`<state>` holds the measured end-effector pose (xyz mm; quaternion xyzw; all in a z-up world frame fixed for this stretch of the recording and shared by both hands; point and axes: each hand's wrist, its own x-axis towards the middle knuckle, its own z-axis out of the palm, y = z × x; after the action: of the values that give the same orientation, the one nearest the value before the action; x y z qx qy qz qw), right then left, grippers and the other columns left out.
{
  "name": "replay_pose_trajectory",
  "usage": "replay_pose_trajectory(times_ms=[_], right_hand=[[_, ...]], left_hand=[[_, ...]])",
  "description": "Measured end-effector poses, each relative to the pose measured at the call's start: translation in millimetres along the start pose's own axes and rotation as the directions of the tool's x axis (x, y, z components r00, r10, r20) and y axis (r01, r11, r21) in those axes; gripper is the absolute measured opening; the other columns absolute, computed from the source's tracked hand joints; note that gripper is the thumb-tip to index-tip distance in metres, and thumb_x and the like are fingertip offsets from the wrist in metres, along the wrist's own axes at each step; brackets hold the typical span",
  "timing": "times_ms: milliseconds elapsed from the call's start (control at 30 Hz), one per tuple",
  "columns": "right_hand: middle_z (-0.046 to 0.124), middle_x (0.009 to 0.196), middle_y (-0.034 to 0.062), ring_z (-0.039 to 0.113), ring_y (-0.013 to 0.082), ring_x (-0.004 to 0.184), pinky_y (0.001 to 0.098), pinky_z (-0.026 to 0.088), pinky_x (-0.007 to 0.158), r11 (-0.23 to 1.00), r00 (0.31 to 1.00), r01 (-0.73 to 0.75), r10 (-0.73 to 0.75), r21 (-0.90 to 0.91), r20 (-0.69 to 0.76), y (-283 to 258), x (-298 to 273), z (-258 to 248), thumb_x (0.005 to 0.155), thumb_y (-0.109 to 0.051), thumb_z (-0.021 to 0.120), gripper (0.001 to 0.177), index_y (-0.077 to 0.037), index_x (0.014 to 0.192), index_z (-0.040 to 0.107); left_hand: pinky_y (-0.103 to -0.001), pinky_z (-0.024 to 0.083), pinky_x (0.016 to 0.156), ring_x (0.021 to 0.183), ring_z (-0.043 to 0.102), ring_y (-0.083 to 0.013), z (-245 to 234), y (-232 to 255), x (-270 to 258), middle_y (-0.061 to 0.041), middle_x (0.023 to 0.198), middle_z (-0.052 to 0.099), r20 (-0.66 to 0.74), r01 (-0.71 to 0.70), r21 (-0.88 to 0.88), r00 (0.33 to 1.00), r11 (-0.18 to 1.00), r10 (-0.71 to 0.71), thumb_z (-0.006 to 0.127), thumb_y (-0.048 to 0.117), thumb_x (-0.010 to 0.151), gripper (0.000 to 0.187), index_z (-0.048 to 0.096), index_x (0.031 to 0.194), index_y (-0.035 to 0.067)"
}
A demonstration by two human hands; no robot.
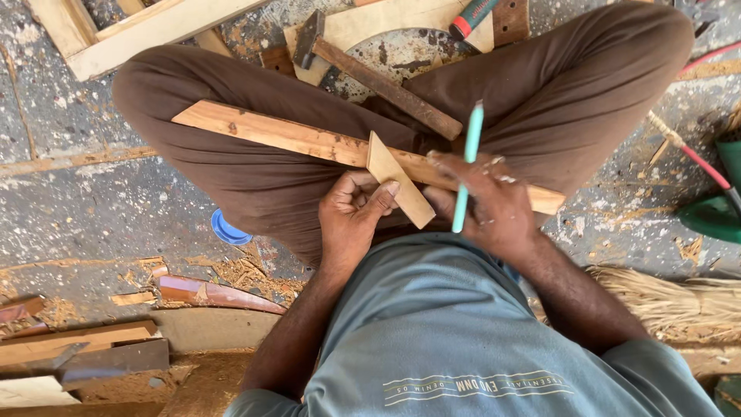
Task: The person fits and marks wooden slats for a frame, using a utility knife to score wood and a pencil to mark measurements.
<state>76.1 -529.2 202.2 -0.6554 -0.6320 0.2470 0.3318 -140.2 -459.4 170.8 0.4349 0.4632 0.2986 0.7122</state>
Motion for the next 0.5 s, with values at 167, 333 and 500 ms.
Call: replay_pose_trajectory(times_ms=[167, 333, 500], right_hand=[[0.075, 0.111, 0.0122, 0.070, 0.0241, 0.095, 0.0429, 0.056, 0.081, 0.992, 0.990, 0.099, -0.106, -0.072, -0.096, 25, -26, 6, 0.094, -0.009, 0.080, 0.037, -0.007, 0.128, 0.064], [0.073, 0.121, 0.0075, 0.068, 0.0286, 0.121, 0.0458, 0.052, 0.100, 0.962, 0.950, 0.271, -0.274, -0.042, -0.150, 21, -39, 21, 0.093, -0.007, 0.080, 0.031, -0.013, 0.120, 0.067], [0.068, 0.132, 0.0062, 0.058, 0.0279, 0.130, 0.0500, 0.047, 0.102, 0.951, 0.950, 0.295, -0.302, -0.087, -0.081, 28, -47, 28, 0.091, -0.015, 0.082, 0.034, -0.014, 0.122, 0.069]], left_hand=[[-0.024, 0.062, 0.065, 0.076, 0.071, -0.0092, 9, -3, 4, -0.011, 0.090, 0.076, -0.105, -0.013, 0.134, 0.994, 0.991, 0.028, 0.079, 0.011, 0.095, 0.018, 0.066, 0.099, -0.001], [-0.023, 0.063, 0.062, 0.075, 0.074, -0.0099, 13, -4, 7, -0.009, 0.087, 0.076, -0.136, 0.028, 0.143, 0.991, 0.989, -0.008, 0.078, 0.014, 0.095, 0.018, 0.067, 0.097, 0.000], [-0.022, 0.062, 0.061, 0.074, 0.074, -0.0102, 14, -9, 7, -0.008, 0.085, 0.075, -0.159, 0.062, 0.144, 0.986, 0.988, -0.038, 0.076, 0.016, 0.097, 0.018, 0.068, 0.096, 0.000]])
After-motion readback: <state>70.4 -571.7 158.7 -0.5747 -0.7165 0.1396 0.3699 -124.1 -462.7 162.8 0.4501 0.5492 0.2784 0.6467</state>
